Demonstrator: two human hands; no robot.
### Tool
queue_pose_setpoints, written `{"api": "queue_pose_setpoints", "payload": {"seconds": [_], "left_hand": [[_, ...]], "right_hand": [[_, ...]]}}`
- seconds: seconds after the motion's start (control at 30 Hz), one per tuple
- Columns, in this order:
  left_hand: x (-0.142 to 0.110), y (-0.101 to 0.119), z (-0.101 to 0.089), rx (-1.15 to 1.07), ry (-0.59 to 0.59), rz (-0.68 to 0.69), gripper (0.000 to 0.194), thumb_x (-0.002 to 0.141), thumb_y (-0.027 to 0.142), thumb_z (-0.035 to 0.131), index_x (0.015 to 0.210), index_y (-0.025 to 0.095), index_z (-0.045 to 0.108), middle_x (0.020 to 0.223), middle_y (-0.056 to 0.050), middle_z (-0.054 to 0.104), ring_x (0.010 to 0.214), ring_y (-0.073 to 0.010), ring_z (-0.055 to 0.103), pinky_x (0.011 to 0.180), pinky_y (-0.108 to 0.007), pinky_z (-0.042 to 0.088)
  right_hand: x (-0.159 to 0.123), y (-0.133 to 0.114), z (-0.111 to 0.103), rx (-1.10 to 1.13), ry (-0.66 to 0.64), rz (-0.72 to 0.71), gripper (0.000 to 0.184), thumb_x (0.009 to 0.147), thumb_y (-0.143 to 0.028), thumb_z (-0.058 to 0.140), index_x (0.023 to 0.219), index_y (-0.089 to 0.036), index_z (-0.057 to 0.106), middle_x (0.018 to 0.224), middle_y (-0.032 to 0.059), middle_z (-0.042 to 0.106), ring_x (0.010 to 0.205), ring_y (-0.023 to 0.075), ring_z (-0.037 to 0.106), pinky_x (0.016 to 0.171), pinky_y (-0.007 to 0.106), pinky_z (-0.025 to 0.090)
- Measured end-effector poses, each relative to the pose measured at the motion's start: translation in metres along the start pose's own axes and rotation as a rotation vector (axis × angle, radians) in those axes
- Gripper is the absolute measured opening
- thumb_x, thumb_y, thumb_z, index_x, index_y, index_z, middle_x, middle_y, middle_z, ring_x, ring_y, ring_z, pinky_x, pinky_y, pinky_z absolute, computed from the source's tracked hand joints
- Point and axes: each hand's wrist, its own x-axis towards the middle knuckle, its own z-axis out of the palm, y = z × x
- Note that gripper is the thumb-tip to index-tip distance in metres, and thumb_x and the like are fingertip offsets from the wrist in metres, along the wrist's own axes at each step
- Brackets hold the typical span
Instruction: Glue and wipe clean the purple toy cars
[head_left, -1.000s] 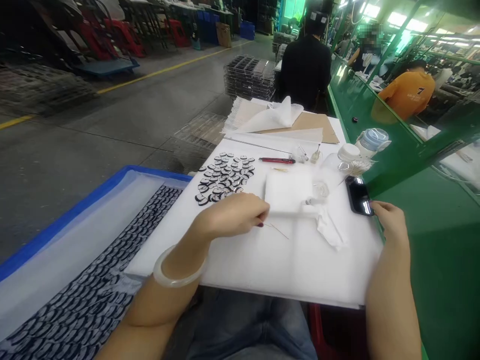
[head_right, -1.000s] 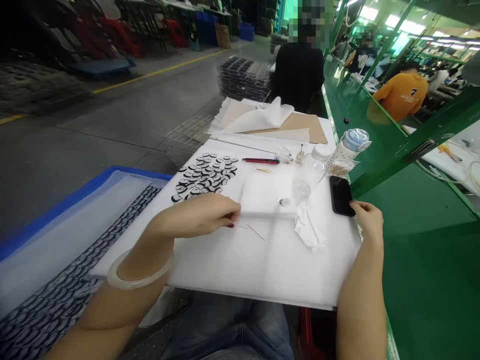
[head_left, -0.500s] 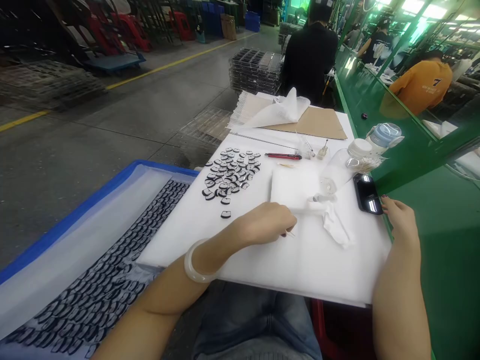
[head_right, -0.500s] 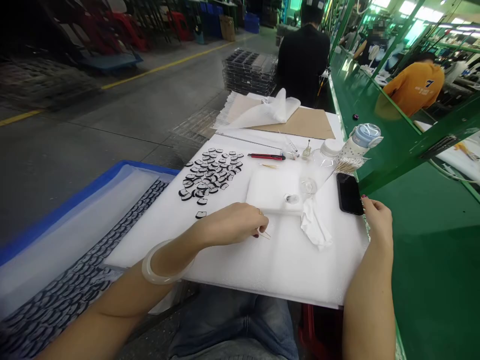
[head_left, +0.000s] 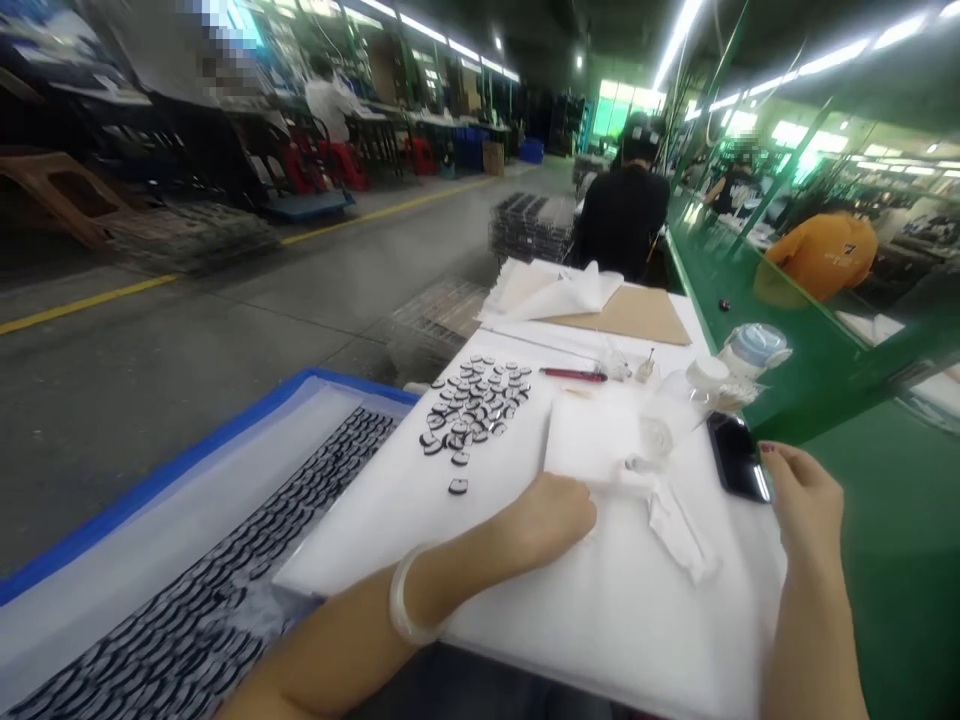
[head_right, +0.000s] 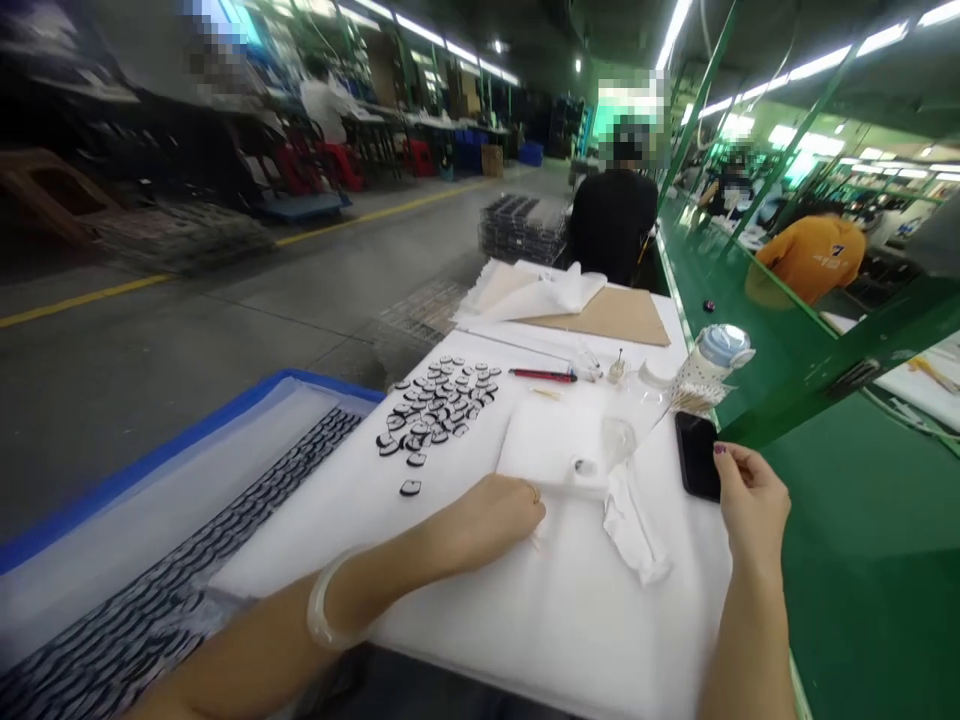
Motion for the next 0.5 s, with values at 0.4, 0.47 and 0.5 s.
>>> {"api": "queue_pose_setpoints", "payload": {"seconds": [0.4,0.47,0.5], "left_hand": [[-0.001,0.008,0.003,0.049,-0.063,0.098,0.028,0.076,0.000,0.055,0.100,0.012,0.061,0.105,-0.012,0.068,0.093,-0.0265,0.067,0.073,-0.036,0.054],[-0.003,0.005,0.000,0.027,-0.080,0.092,0.027,0.077,0.003,0.056,0.102,0.014,0.059,0.100,-0.011,0.070,0.085,-0.0256,0.068,0.066,-0.034,0.052],[-0.004,0.002,-0.001,0.012,-0.093,0.086,0.026,0.078,0.004,0.057,0.102,0.015,0.058,0.096,-0.010,0.071,0.081,-0.0253,0.068,0.061,-0.033,0.050]], "right_hand": [[-0.003,0.000,0.013,-0.153,-0.153,-0.150,0.052,0.063,-0.065,0.058,0.087,-0.023,0.074,0.088,0.0071,0.074,0.091,0.0326,0.066,0.076,0.040,0.048],[-0.003,-0.001,0.013,-0.155,-0.160,-0.158,0.051,0.063,-0.065,0.057,0.086,-0.023,0.074,0.088,0.0068,0.074,0.090,0.0324,0.067,0.075,0.041,0.049],[-0.003,0.000,0.014,-0.156,-0.168,-0.166,0.049,0.063,-0.065,0.057,0.085,-0.024,0.074,0.087,0.0066,0.074,0.089,0.0324,0.067,0.074,0.041,0.049]]}}
